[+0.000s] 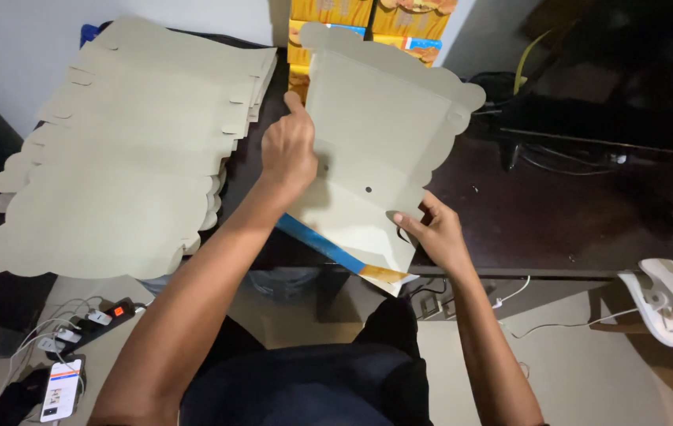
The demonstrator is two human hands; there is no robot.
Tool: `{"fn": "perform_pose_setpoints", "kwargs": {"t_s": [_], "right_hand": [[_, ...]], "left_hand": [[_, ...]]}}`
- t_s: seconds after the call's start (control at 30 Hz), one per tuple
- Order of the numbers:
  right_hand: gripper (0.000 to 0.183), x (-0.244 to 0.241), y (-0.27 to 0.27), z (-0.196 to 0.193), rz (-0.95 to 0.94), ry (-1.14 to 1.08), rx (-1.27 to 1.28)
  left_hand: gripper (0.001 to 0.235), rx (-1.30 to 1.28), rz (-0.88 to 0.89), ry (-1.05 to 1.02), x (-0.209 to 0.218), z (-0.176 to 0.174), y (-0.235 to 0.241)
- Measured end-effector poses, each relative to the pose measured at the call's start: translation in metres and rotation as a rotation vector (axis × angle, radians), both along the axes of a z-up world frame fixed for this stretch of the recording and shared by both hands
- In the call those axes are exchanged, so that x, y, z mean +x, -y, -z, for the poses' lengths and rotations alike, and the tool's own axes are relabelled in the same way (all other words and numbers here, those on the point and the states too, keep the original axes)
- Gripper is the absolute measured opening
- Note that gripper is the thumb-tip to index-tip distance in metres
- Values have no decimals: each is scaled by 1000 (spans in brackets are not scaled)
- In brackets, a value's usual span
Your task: Folding a flat cardboard cutout into a finished box
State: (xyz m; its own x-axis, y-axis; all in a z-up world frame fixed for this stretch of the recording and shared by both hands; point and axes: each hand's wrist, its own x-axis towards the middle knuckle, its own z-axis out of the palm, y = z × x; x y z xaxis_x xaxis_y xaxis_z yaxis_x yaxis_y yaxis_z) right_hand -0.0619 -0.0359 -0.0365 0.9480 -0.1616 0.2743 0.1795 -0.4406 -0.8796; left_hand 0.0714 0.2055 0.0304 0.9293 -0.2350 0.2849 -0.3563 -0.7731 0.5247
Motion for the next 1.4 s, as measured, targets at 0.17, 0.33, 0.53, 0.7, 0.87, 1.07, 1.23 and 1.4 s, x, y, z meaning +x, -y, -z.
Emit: {"fn": "perform_pose_setpoints", "kwargs": {"t_s": [0.17,0.33,0.53,0.7,0.87,1.07,1.23,1.4], "right_hand": [[28,0,10,14,93,35,-147],[18,6,9,16,272,-47,-332],[22,-10,2,4,340,-67,-351],[54,-24,-10,3,342,288,-239],[33,-56,2,43,467,692,-392],[33,-78,-18,66,435,678,-477],[38,-82,-40,51,246,648,-634],[47,-78,-45,31,84,501,-541]], "left_hand": [[72,-24,83,-75,-7,-23,-8],[105,-9,42,248,-12,-8,-15],[65,-97,612,513,-109,27,0],[40,12,677,649,-122,72,3],[20,-133,606,640,-114,73,-10],[17,-185,558,682,-121,62,-5],[17,-127,508,757,-121,53,3],[24,-100,545,767,-123,47,3]]}}
